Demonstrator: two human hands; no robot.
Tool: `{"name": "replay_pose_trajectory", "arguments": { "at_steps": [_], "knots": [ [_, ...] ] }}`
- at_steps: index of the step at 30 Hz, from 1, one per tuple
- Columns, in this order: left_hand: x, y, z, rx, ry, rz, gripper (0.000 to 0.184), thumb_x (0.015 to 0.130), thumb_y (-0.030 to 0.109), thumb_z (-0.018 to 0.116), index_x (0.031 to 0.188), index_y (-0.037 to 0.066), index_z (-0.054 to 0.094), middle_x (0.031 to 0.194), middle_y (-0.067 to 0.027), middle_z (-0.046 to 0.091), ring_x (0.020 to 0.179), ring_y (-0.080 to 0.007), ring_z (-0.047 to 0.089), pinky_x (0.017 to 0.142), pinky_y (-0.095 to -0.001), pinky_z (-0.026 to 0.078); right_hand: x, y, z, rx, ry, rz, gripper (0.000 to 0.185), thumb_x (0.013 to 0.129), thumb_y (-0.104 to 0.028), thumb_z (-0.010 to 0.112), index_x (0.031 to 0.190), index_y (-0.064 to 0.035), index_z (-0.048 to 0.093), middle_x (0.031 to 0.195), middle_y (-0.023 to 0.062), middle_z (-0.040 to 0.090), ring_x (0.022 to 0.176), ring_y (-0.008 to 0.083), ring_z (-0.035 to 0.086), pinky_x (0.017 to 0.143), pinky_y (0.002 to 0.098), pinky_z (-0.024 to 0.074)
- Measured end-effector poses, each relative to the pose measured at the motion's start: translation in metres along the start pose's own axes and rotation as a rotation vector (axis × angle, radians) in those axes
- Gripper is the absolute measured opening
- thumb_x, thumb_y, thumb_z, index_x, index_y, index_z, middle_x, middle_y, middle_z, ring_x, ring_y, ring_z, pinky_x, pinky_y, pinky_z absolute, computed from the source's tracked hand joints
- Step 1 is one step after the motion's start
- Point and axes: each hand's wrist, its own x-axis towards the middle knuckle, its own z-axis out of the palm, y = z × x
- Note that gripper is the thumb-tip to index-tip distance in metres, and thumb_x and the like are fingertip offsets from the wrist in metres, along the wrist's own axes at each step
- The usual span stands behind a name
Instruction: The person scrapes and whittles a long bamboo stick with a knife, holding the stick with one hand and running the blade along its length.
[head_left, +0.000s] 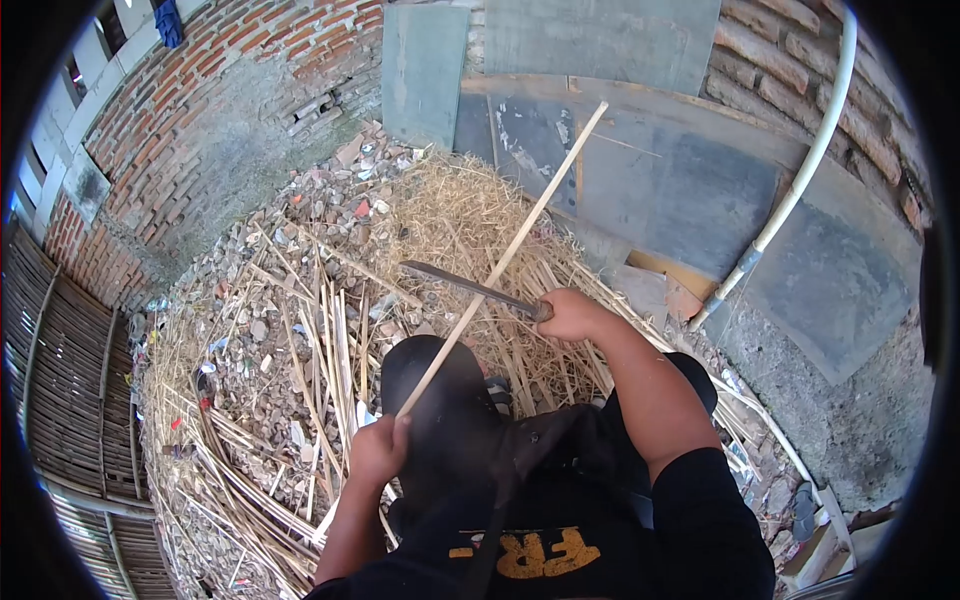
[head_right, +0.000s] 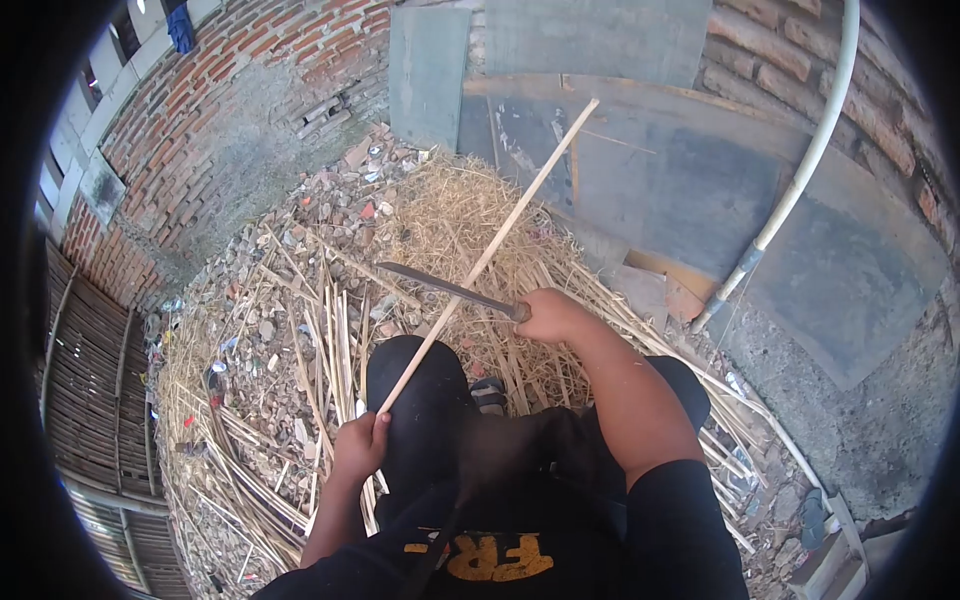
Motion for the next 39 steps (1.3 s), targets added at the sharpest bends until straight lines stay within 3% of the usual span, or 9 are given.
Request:
{"name": "replay_pose_trajectory", "arguments": {
  "at_steps": [15,28,39],
  "knots": [
    [-0.002,0.004,-0.005,-0.023,0.009,-0.015,0.045,0.104,0.042,0.057,0.080,0.004,0.066,0.072,-0.0244,0.067,0.074,-0.0481,0.067,0.068,-0.0556,0.052,-0.003,0.001,0.007,-0.021,0.060,-0.018,0.037,0.078,-0.033,0.078,0.098,-0.0034,0.073,0.088,0.0203,0.072,0.086,0.0377,0.070,0.081,0.0444,0.0547],
    [-0.001,0.003,-0.004,-0.041,0.007,-0.022,0.045,0.103,0.041,0.058,0.079,0.004,0.066,0.073,-0.0246,0.067,0.075,-0.0482,0.067,0.068,-0.0553,0.052,0.006,0.012,0.017,-0.022,0.049,-0.018,0.042,0.084,-0.041,0.080,0.100,-0.0025,0.073,0.080,0.0176,0.071,0.077,0.0313,0.069,0.074,0.0429,0.0536],
    [-0.001,0.002,-0.001,-0.040,0.031,-0.005,0.044,0.103,0.038,0.059,0.077,0.004,0.063,0.070,-0.0249,0.065,0.072,-0.0489,0.065,0.066,-0.0562,0.051,0.001,0.004,0.014,-0.006,0.063,-0.020,0.038,0.084,-0.040,0.079,0.097,-0.0049,0.072,0.085,0.0174,0.072,0.083,0.0348,0.070,0.078,0.0449,0.0539]
  ]
}}
